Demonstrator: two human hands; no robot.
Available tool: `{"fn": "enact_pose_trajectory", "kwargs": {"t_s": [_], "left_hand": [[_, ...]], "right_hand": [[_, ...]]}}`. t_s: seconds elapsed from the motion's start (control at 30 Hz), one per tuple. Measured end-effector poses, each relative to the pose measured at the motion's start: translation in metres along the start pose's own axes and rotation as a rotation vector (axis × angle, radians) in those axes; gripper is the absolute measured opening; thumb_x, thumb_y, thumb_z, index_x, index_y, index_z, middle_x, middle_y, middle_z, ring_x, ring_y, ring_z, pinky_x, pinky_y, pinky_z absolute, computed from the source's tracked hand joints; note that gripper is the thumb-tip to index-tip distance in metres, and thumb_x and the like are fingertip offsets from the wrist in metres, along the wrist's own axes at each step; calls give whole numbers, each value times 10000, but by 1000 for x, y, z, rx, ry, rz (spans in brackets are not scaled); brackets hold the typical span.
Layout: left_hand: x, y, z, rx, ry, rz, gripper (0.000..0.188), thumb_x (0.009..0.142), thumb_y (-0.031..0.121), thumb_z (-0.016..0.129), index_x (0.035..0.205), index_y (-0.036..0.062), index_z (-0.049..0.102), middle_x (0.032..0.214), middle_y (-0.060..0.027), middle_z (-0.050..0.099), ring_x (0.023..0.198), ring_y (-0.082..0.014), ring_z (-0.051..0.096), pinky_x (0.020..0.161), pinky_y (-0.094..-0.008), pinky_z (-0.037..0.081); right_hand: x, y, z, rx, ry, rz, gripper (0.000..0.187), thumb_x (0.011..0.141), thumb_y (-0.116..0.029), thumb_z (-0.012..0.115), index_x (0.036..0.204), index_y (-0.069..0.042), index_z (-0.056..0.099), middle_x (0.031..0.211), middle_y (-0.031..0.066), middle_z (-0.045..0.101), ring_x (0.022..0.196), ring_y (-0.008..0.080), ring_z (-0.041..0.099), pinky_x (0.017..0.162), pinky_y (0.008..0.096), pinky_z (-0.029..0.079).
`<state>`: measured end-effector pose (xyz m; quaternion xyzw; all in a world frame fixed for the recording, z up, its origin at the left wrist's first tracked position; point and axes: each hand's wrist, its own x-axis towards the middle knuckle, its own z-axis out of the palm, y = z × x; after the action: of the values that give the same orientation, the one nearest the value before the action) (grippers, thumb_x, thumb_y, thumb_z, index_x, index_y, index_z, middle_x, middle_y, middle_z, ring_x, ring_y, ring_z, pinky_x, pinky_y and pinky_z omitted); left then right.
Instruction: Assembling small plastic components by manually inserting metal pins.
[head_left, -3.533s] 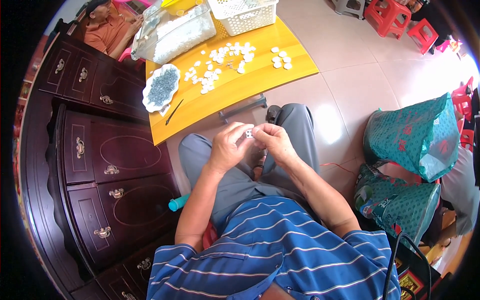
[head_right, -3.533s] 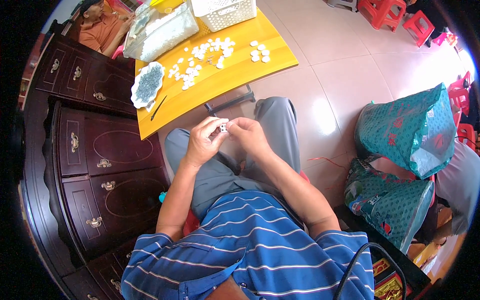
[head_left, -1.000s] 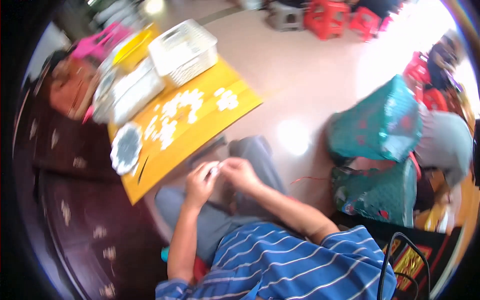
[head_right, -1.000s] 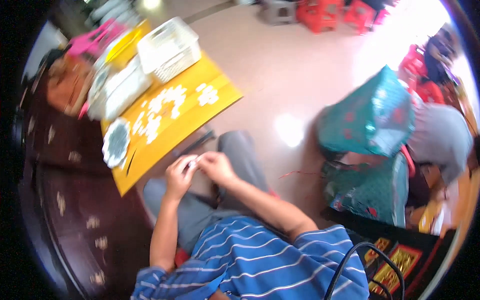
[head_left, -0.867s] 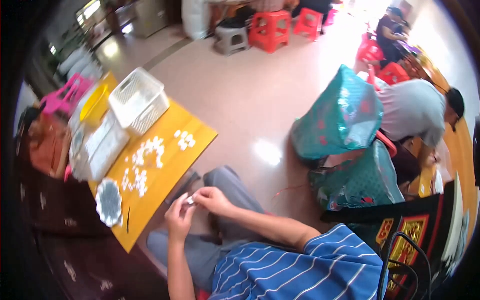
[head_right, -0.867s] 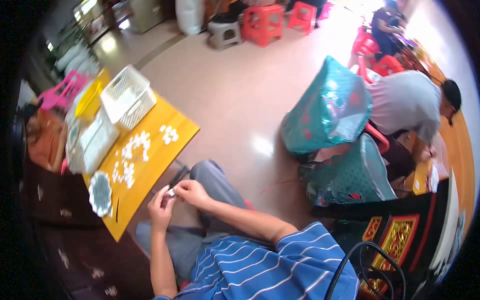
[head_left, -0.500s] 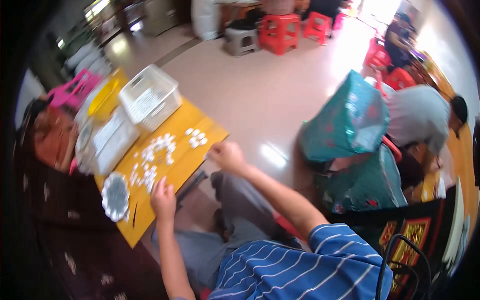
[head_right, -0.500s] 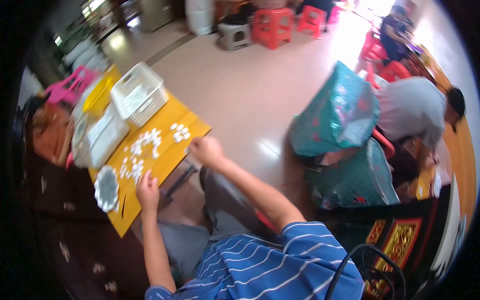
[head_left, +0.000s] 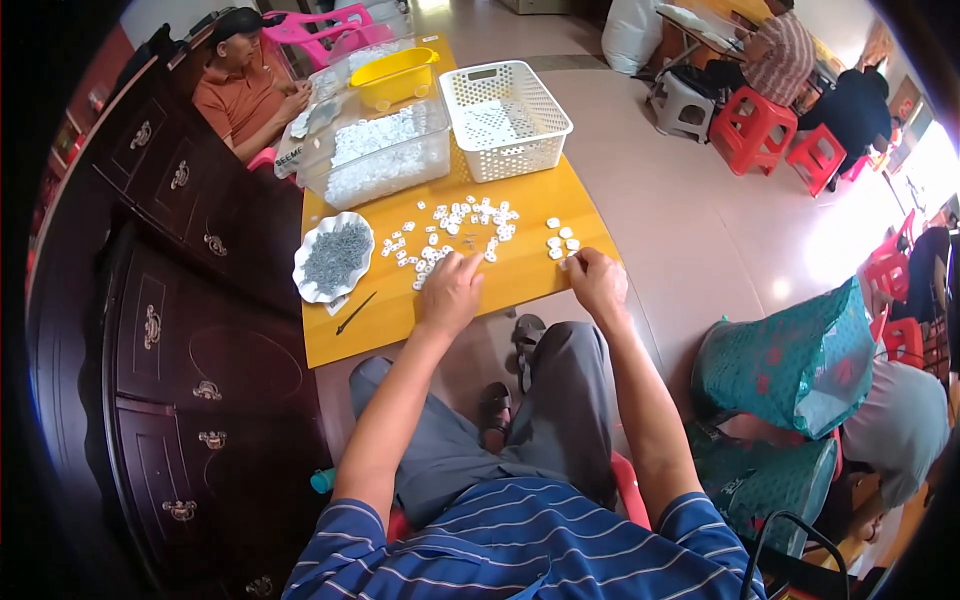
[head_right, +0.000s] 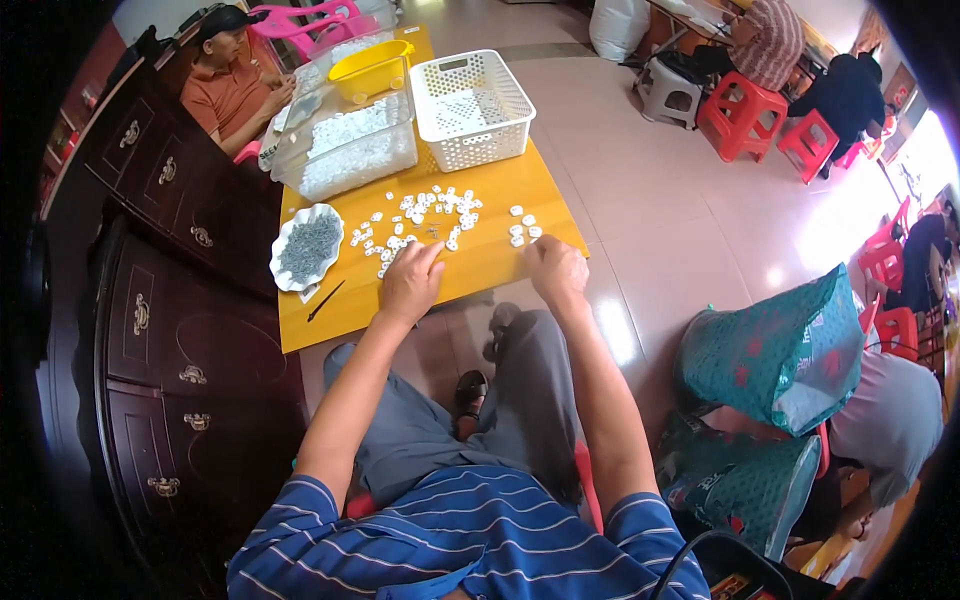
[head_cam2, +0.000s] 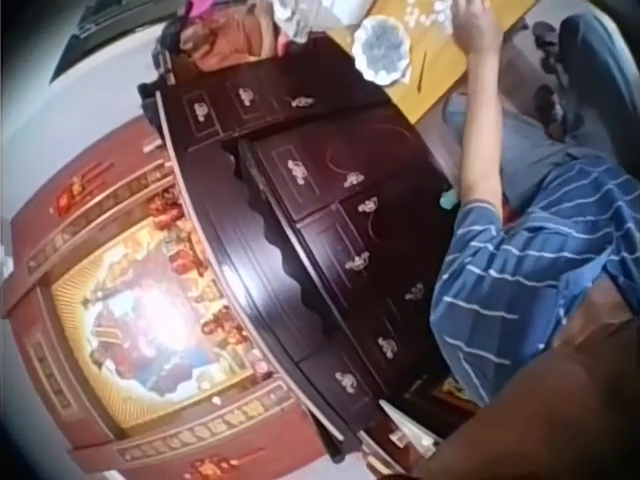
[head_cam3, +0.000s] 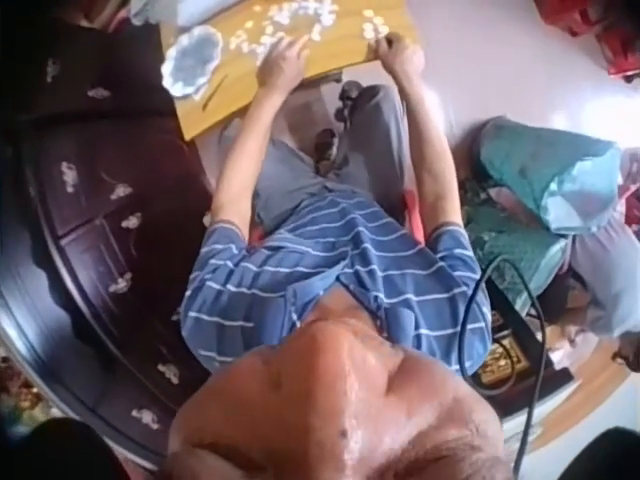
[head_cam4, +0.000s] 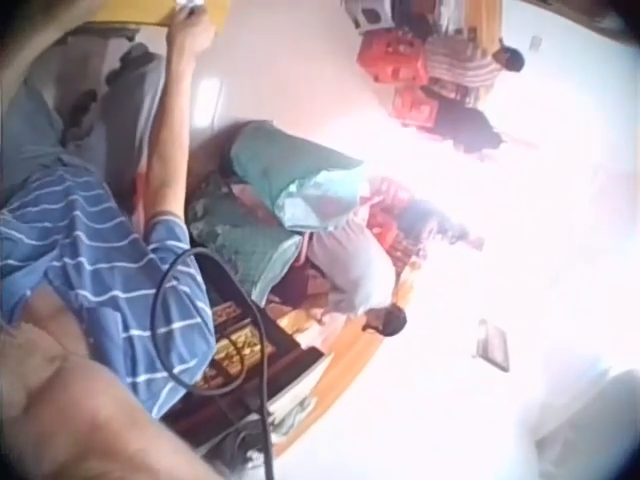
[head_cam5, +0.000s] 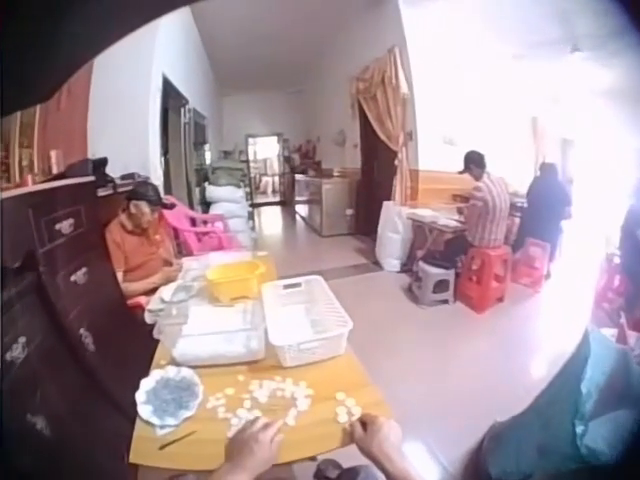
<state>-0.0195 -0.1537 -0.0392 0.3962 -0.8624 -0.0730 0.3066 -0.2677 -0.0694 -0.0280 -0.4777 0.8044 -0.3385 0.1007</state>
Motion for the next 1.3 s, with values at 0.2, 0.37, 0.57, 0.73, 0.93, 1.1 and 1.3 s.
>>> {"fn": "enact_pose_trajectory", "kwargs": {"t_s": [0.2, 0.37, 0.57, 0.73, 0.93, 1.1, 1.3], "left_hand": [[5, 2, 8, 40, -14, -20, 306, 901, 158, 712, 1203, 113, 685, 973, -108, 619, 945, -320, 637, 806, -448, 537], [4, -4, 14, 81, 7, -4, 294, 911, 191, 704, 1194, 116, 689, 958, -99, 609, 926, -307, 641, 789, -446, 538], [1, -3, 9, 116, 22, 8, 296, 911, 216, 706, 1190, 119, 688, 975, -97, 608, 922, -319, 640, 783, -448, 542], [-8, -6, 5, 140, -2, 17, 273, 897, 223, 713, 1150, 125, 676, 994, -100, 598, 941, -328, 633, 775, -459, 544], [-7, -7, 5, 78, 44, 19, 253, 878, 214, 723, 1094, 95, 664, 994, -98, 595, 941, -334, 626, 787, -471, 542], [-13, -7, 1, 42, 40, 13, 235, 880, 213, 713, 1078, 92, 670, 976, -98, 598, 948, -333, 623, 800, -473, 540], [-28, -4, -8, 43, 75, 52, 154, 871, 216, 707, 958, 101, 656, 945, -89, 588, 928, -320, 613, 765, -462, 521]], "right_hand": [[2, 2, 4, -51, 66, -1, 254, 906, -303, 684, 943, -67, 771, 843, 173, 742, 830, 387, 715, 767, 480, 558], [-1, -1, 6, -25, 76, -7, 235, 908, -285, 693, 955, -63, 753, 855, 163, 749, 825, 378, 717, 765, 475, 553], [-10, -15, 18, 76, 200, -117, 154, 912, -210, 701, 991, -78, 703, 901, 125, 741, 809, 335, 713, 742, 455, 545], [1, -47, 38, 66, 126, -348, 100, 904, -141, 685, 984, -94, 724, 968, 121, 722, 865, 333, 709, 748, 439, 555], [28, -63, 72, 35, -15, -531, 135, 909, -166, 640, 986, -142, 749, 927, 128, 691, 794, 351, 706, 698, 471, 563], [37, -68, 83, -3, -47, -528, 112, 894, -187, 658, 933, -124, 742, 922, 128, 694, 794, 350, 710, 696, 473, 568], [41, -71, 84, -41, -74, -521, 140, 855, -243, 690, 871, -112, 736, 853, 135, 710, 804, 361, 719, 690, 476, 579]]}}
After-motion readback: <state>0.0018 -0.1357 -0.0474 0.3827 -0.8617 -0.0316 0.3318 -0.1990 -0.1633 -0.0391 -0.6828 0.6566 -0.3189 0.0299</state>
